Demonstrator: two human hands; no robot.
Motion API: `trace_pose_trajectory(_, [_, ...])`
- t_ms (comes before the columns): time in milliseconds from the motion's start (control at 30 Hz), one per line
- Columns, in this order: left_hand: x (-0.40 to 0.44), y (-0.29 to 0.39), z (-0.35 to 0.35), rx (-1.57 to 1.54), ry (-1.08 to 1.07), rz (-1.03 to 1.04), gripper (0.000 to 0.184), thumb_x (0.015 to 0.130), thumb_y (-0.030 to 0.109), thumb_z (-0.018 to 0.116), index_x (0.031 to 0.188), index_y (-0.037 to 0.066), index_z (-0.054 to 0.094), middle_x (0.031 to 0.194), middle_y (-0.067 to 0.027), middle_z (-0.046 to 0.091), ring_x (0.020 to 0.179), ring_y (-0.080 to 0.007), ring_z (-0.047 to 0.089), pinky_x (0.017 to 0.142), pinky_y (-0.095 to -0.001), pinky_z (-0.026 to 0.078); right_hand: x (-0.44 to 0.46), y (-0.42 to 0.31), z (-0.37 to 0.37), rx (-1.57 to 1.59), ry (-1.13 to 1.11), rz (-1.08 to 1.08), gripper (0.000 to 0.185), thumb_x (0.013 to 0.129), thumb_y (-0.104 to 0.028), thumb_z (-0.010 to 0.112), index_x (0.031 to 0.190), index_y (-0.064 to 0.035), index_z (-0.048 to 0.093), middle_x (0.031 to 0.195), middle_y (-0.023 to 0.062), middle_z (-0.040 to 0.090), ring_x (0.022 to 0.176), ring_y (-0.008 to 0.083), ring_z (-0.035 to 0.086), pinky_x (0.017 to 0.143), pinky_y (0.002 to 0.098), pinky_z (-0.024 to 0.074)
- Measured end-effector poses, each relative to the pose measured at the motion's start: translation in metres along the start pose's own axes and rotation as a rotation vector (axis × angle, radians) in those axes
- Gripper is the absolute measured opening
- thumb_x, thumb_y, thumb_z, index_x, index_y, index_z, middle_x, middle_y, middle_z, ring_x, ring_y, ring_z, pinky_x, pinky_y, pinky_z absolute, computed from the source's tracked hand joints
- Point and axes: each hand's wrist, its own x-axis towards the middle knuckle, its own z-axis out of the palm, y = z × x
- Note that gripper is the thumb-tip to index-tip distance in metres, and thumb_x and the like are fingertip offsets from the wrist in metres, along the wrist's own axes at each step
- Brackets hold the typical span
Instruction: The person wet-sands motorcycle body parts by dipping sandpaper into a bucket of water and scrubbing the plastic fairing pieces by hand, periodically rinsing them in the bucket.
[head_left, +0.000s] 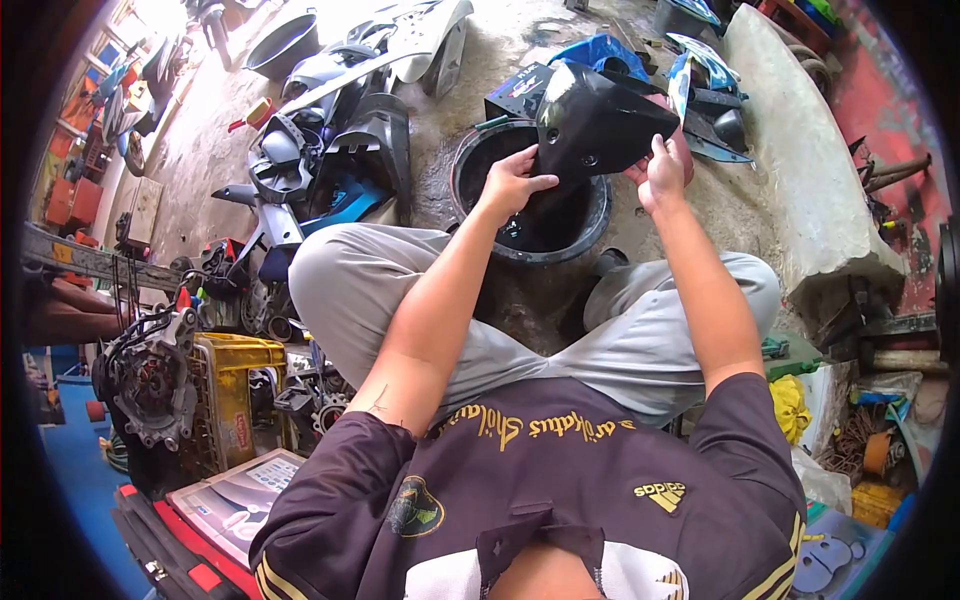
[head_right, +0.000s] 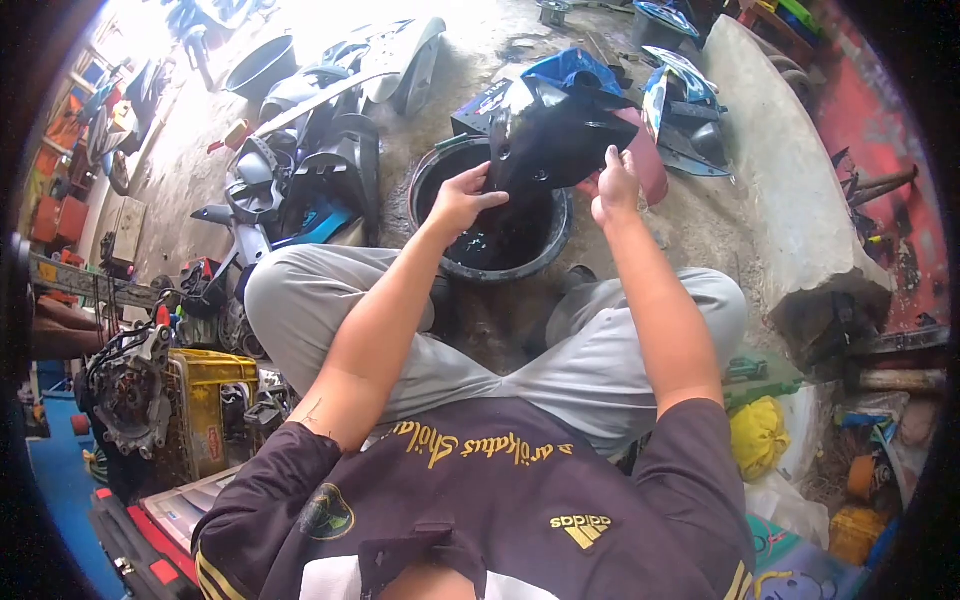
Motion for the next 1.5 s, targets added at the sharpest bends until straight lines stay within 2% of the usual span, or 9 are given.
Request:
trace_pose_trajectory(233, [0.011, -0.011, -0.021, -0.037, 0.193, -0.175, 0.061, 0.102, 0.046, 0.067, 0.151, 0.012, 0.054, 0.124, -0.0039, 0.071, 0.106, -0.0160, 0.066, 0.088, -0.0352, 0.052, -0.001, 0.011, -0.007, 0.012, -0.136, -0.005, 0.017, 0.113, -0.030, 0.046, 0.119, -0.0165, 0.055, 0.111, 0.0030, 0.068, 0.094, 0.0189, 0.070, 0.070, 0.0380, 0.0594])
trace_pose_trajectory(333, [0.014, 0.004, -0.011, -0.007, 0.237, -0.172, 0.060, 0.101, 0.045, 0.069, 0.150, 0.015, 0.054, 0.128, -0.0031, 0.068, 0.113, -0.0172, 0.063, 0.089, -0.0364, 0.051, 0.001, 0.021, -0.006, -0.027, -0.197, 0.015, 0.016, 0.113, -0.029, 0.049, 0.117, -0.0173, 0.059, 0.107, -0.0002, 0.070, 0.094, 0.0150, 0.069, 0.069, 0.0330, 0.0588])
trace_pose_trajectory(467, [0.018, 0.003, -0.013, 0.023, 0.188, -0.180, 0.074, 0.096, 0.058, 0.069, 0.155, 0.020, 0.046, 0.150, -0.0068, 0.053, 0.138, -0.0268, 0.047, 0.105, -0.0543, 0.043, -0.008, 0.024, 0.002, -0.033, -0.187, 0.019, 0.017, 0.110, -0.032, 0.058, 0.119, -0.0187, 0.063, 0.100, -0.0036, 0.067, 0.092, 0.0114, 0.066, 0.069, 0.0305, 0.0581])
trace_pose_trajectory(667, [0.006, 0.026, -0.023, -0.486, 0.162, -0.302, 0.124, 0.080, 0.098, 0.042, 0.166, 0.012, 0.023, 0.172, -0.0208, 0.023, 0.158, -0.0478, 0.011, 0.114, -0.0823, -0.003, 0.001, 0.057, -0.012, -0.470, -0.293, -0.004, 0.021, 0.104, -0.033, 0.069, 0.112, -0.0136, 0.070, 0.100, -0.0034, 0.061, 0.097, 0.0100, 0.060, 0.077, 0.0348, 0.0591])
trace_pose_trajectory(833, [0.012, 0.012, -0.043, -0.746, 0.103, -0.221, 0.141, 0.069, 0.105, 0.042, 0.165, 0.006, 0.017, 0.166, -0.0221, 0.028, 0.154, -0.0541, 0.017, 0.110, -0.0875, 0.004, 0.002, 0.066, -0.016, -0.564, -0.397, 0.110, 0.020, 0.105, -0.021, 0.064, 0.121, -0.0097, 0.069, 0.110, 0.0018, 0.066, 0.102, 0.0163, 0.067, 0.085, 0.0347, 0.0601])
trace_pose_trajectory(1033, [0.019, 0.010, -0.052, -0.773, 0.261, -0.321, 0.098, 0.093, 0.080, 0.050, 0.158, 0.010, 0.030, 0.151, -0.0217, 0.043, 0.138, -0.0516, 0.045, 0.113, -0.0756, 0.033, 0.012, 0.064, -0.032, -0.356, -0.491, 0.268, 0.032, 0.100, 0.002, 0.050, 0.127, -0.0056, 0.066, 0.121, 0.0059, 0.070, 0.108, 0.0229, 0.069, 0.098, 0.0396, 0.0567])
trace_pose_trajectory(1200, [0.014, -0.009, -0.071, -0.611, 0.079, -0.325, 0.062, 0.104, 0.024, 0.052, 0.159, 0.013, 0.027, 0.155, -0.0187, 0.044, 0.129, -0.0387, 0.059, 0.112, -0.0610, 0.046, 0.014, 0.067, -0.034, -0.306, -0.318, 0.251, 0.043, 0.097, 0.007, 0.040, 0.132, -0.0065, 0.062, 0.125, 0.0110, 0.070, 0.111, 0.0269, 0.068, 0.098, 0.0436, 0.0557])
trace_pose_trajectory(1400, [-0.020, -0.017, -0.049, -0.498, -0.095, -0.440, 0.096, 0.090, -0.014, 0.051, 0.167, 0.015, 0.002, 0.153, -0.0262, 0.044, 0.130, -0.0351, 0.060, 0.116, -0.0583, 0.046, 0.010, 0.034, -0.027, -0.159, -0.222, 0.421, 0.038, 0.108, -0.032, 0.045, 0.136, -0.0099, 0.059, 0.129, 0.0127, 0.064, 0.108, 0.0336, 0.066, 0.097, 0.0565, 0.0537])
trace_pose_trajectory(1500, [-0.040, -0.021, -0.014, -0.256, -0.039, -0.427, 0.098, 0.087, -0.011, 0.065, 0.166, 0.014, 0.014, 0.142, -0.0226, 0.054, 0.126, -0.0317, 0.062, 0.106, -0.0505, 0.051, -0.015, 0.009, -0.005, -0.187, -0.081, 0.427, 0.073, 0.099, -0.060, 0.058, 0.150, -0.0110, 0.038, 0.134, 0.0134, 0.060, 0.104, 0.0348, 0.068, 0.093, 0.0641, 0.0532])
